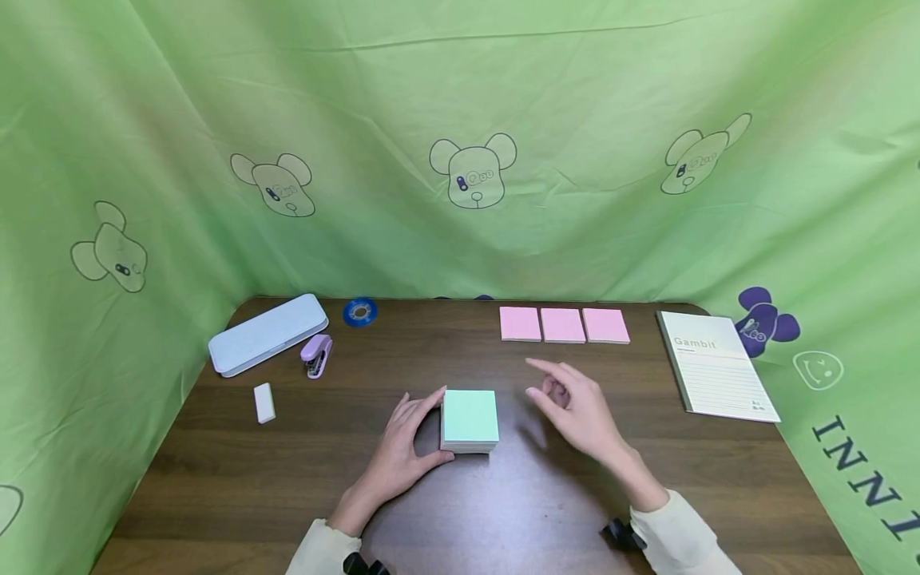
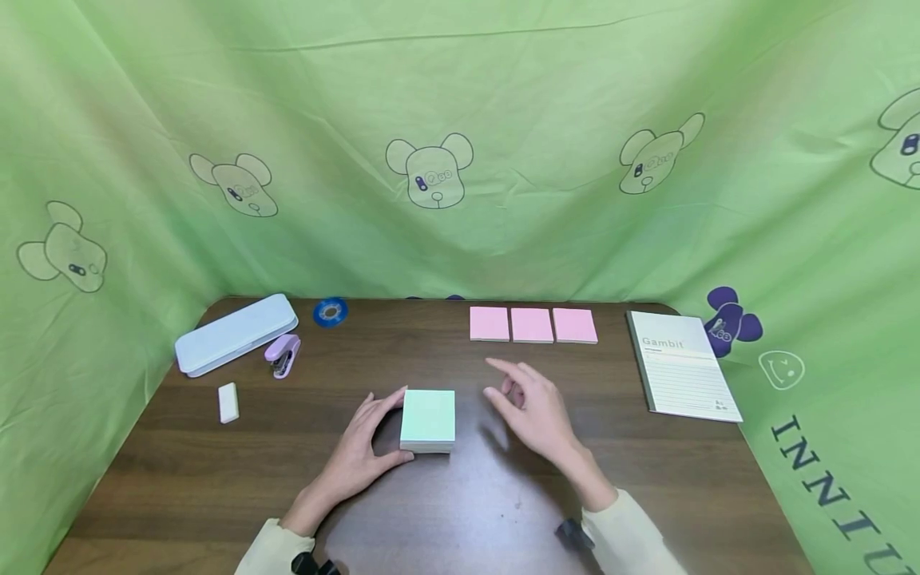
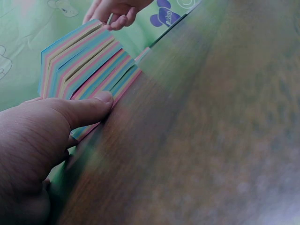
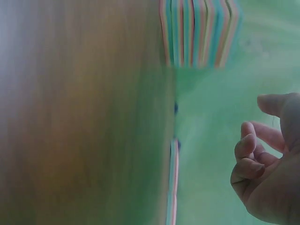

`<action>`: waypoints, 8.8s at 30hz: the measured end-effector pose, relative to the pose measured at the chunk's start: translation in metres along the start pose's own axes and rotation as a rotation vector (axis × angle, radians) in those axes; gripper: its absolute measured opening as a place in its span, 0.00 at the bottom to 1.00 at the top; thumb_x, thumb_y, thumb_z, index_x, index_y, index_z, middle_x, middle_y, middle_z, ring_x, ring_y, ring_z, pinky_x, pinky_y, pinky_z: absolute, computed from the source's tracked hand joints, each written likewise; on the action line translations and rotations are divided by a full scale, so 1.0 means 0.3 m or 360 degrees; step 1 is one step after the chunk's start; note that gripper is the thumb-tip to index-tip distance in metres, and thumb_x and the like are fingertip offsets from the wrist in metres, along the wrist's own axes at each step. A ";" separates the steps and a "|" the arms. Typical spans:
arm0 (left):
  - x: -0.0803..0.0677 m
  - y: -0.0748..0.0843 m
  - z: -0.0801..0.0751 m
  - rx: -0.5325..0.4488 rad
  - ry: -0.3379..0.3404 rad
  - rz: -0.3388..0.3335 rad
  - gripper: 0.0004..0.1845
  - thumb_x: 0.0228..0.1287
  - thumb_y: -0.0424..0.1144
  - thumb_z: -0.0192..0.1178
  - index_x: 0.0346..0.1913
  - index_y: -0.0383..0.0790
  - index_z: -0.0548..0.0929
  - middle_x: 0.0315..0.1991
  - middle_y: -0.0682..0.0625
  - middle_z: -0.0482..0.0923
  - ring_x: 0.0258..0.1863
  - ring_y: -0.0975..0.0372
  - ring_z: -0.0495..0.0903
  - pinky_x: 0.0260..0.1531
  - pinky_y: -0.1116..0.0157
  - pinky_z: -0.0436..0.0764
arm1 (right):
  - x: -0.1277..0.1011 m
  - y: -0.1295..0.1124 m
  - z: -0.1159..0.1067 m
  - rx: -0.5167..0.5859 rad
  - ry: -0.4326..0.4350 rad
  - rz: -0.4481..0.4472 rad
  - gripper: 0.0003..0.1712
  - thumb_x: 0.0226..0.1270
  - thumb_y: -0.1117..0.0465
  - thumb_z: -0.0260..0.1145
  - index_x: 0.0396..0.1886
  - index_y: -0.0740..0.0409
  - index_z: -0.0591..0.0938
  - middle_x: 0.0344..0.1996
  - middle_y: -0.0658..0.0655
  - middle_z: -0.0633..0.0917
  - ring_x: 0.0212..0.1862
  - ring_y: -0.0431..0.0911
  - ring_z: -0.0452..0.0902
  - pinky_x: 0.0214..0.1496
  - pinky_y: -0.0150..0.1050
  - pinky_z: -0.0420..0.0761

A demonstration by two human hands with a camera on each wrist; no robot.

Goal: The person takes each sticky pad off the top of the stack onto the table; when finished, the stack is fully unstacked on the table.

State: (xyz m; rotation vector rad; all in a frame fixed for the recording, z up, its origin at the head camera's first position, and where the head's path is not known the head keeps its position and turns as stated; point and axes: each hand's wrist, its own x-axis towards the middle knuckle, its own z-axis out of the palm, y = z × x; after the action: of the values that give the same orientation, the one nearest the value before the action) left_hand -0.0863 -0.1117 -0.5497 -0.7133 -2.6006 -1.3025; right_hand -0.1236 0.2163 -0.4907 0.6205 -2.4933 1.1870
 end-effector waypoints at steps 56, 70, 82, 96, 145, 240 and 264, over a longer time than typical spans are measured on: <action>0.000 -0.002 -0.003 0.0018 0.0009 0.0029 0.58 0.51 0.36 0.89 0.85 0.44 0.70 0.72 0.50 0.81 0.70 0.50 0.80 0.82 0.29 0.58 | 0.079 0.209 0.020 -0.0155 -0.0363 0.0221 0.48 0.56 0.55 0.89 0.72 0.73 0.79 0.37 0.50 0.80 0.31 0.38 0.70 0.35 0.35 0.72; -0.001 -0.006 -0.004 0.0015 0.0012 0.0033 0.58 0.50 0.36 0.89 0.85 0.44 0.70 0.72 0.50 0.81 0.70 0.51 0.80 0.82 0.30 0.58 | 0.099 0.189 0.021 -0.0411 -0.0414 0.0404 0.43 0.67 0.54 0.85 0.77 0.65 0.80 0.36 0.52 0.79 0.35 0.44 0.71 0.36 0.41 0.74; 0.001 0.000 -0.011 -0.0024 -0.0018 -0.0014 0.57 0.53 0.38 0.89 0.85 0.44 0.70 0.72 0.50 0.81 0.70 0.51 0.79 0.85 0.33 0.55 | 0.091 0.205 0.023 -0.0393 -0.0370 0.0389 0.45 0.65 0.54 0.86 0.78 0.62 0.79 0.35 0.50 0.79 0.34 0.44 0.71 0.37 0.42 0.74; 0.002 0.001 -0.012 0.0011 0.0008 0.0032 0.59 0.50 0.35 0.89 0.86 0.44 0.69 0.71 0.49 0.82 0.69 0.50 0.80 0.82 0.30 0.58 | 0.042 0.006 0.050 0.0030 -0.0240 0.0213 0.32 0.70 0.61 0.82 0.71 0.62 0.84 0.32 0.46 0.80 0.28 0.37 0.69 0.31 0.32 0.71; 0.001 0.012 -0.016 0.0045 -0.0060 -0.0058 0.56 0.54 0.39 0.88 0.85 0.46 0.71 0.73 0.47 0.81 0.73 0.49 0.78 0.86 0.36 0.55 | 0.018 0.197 -0.121 0.0040 -0.0266 0.0391 0.45 0.55 0.69 0.88 0.73 0.62 0.78 0.39 0.55 0.77 0.35 0.42 0.71 0.35 0.31 0.73; 0.005 0.005 -0.013 0.0027 -0.0084 -0.0099 0.49 0.57 0.41 0.87 0.81 0.36 0.75 0.72 0.41 0.81 0.74 0.46 0.77 0.88 0.40 0.52 | -0.012 -0.099 0.135 0.0050 -0.0631 0.0091 0.51 0.58 0.48 0.89 0.77 0.62 0.79 0.35 0.43 0.79 0.29 0.31 0.66 0.32 0.30 0.72; -0.001 0.005 -0.011 0.0022 -0.0047 -0.0088 0.50 0.54 0.39 0.88 0.80 0.36 0.76 0.72 0.41 0.82 0.74 0.46 0.77 0.87 0.40 0.53 | -0.017 0.086 -0.061 0.0189 -0.0347 0.0278 0.44 0.55 0.63 0.90 0.71 0.61 0.81 0.34 0.49 0.78 0.30 0.37 0.73 0.33 0.31 0.78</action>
State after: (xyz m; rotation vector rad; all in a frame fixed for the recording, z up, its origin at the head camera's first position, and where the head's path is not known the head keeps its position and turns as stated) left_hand -0.0856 -0.1136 -0.5468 -0.6680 -2.6679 -1.2978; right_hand -0.1306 0.2465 -0.4986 0.6006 -2.7206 1.4082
